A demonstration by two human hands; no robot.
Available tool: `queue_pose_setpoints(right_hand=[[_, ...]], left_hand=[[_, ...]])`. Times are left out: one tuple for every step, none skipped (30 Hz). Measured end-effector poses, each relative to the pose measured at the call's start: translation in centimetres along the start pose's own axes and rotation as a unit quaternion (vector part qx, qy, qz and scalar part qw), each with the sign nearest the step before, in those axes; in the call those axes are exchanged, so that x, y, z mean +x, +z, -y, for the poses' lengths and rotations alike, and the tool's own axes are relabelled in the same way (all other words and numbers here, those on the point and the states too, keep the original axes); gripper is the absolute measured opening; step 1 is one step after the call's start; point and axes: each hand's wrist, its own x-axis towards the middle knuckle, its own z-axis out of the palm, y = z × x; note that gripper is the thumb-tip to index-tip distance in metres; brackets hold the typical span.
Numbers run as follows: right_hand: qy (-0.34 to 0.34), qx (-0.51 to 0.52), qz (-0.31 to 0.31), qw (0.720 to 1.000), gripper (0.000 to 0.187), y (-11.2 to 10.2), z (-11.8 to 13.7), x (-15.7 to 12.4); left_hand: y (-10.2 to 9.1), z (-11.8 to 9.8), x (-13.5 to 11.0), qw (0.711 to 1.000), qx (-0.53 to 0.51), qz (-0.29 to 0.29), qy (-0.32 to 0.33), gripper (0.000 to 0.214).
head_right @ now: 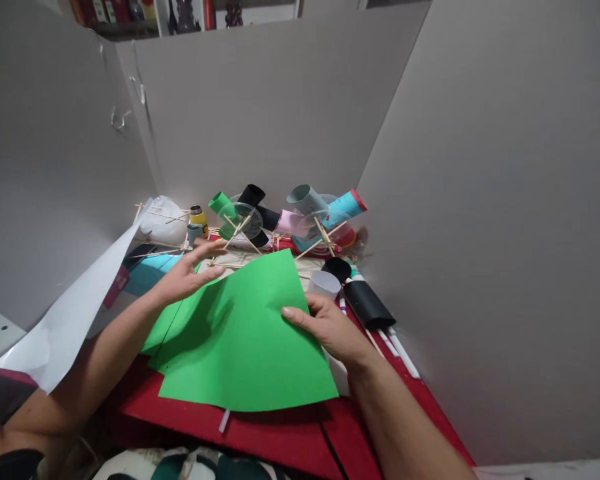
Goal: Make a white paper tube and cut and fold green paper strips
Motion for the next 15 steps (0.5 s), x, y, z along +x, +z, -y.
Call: queue_pose_setpoints(right_hand=[[0.001, 0.0, 0.008, 1.0, 0.034, 0.1, 0.0, -0.1], [0.003, 0.002, 0.016, 1.0, 0.034, 0.2, -0.1, -0.3], [0.005, 0.003, 0.022, 1.0, 0.034, 0.1, -0.1, -0.4], [0.003, 0.007, 0.024, 1.0, 0.034, 0.0, 0.0, -0.4], [-0.006, 0.014, 0.017, 1.0, 0.035, -0.1, 0.0, -0.4], [-0.025, 0.027, -0.001, 0.999, 0.035, -0.3, 0.1, -0.3], [-0.054, 0.048, -0.026, 0.997, 0.035, -0.5, 0.1, -0.1], [-0.089, 0.076, -0.051, 0.992, 0.035, -0.7, 0.2, 0.1], [-0.122, 0.107, -0.067, 0.984, 0.036, -0.9, 0.3, 0.3], [-0.145, 0.136, -0.07, 0.978, 0.039, -1.1, 0.4, 0.6], [-0.156, 0.159, -0.057, 0.973, 0.045, -1.2, 0.5, 0.8], [-0.156, 0.176, -0.034, 0.971, 0.052, -1.2, 0.5, 0.9], [-0.149, 0.186, -0.008, 0.971, 0.057, -1.1, 0.6, 1.0], [-0.14, 0.189, 0.014, 0.972, 0.062, -1.0, 0.6, 1.1], [-0.134, 0.186, 0.029, 0.973, 0.064, -0.9, 0.5, 1.1]], left_hand=[[0.5, -0.6, 0.6, 0.997, -0.008, 0.07, 0.002, 0.046], [0.9, -1.1, 1.1, 0.99, -0.014, 0.14, -0.01, 0.041], [1.2, -1.5, 1.6, 0.979, -0.024, 0.201, -0.027, 0.035], [1.4, -1.7, 2.0, 0.968, -0.033, 0.243, -0.047, 0.03], [1.4, -2.0, 2.3, 0.962, -0.044, 0.26, -0.069, 0.026], [1.2, -2.1, 2.5, 0.962, -0.059, 0.252, -0.086, 0.025], [0.9, -2.3, 2.7, 0.968, -0.079, 0.219, -0.096, 0.024], [0.4, -2.4, 2.8, 0.975, -0.103, 0.169, -0.1, 0.024], [-0.1, -2.5, 2.9, 0.98, -0.13, 0.111, -0.1, 0.023], [-0.7, -2.6, 3.0, 0.981, -0.16, 0.049, -0.096, 0.024], [-1.4, -2.6, 3.0, 0.978, -0.189, -0.013, -0.09, 0.024], [-2.1, -2.5, 3.1, 0.97, -0.215, -0.072, -0.085, 0.024], [-2.7, -2.3, 3.1, 0.96, -0.233, -0.129, -0.082, 0.024], [-3.4, -2.0, 3.1, 0.949, -0.245, -0.178, -0.082, 0.022], [-3.9, -1.7, 3.1, 0.938, -0.255, -0.216, -0.09, 0.021]])
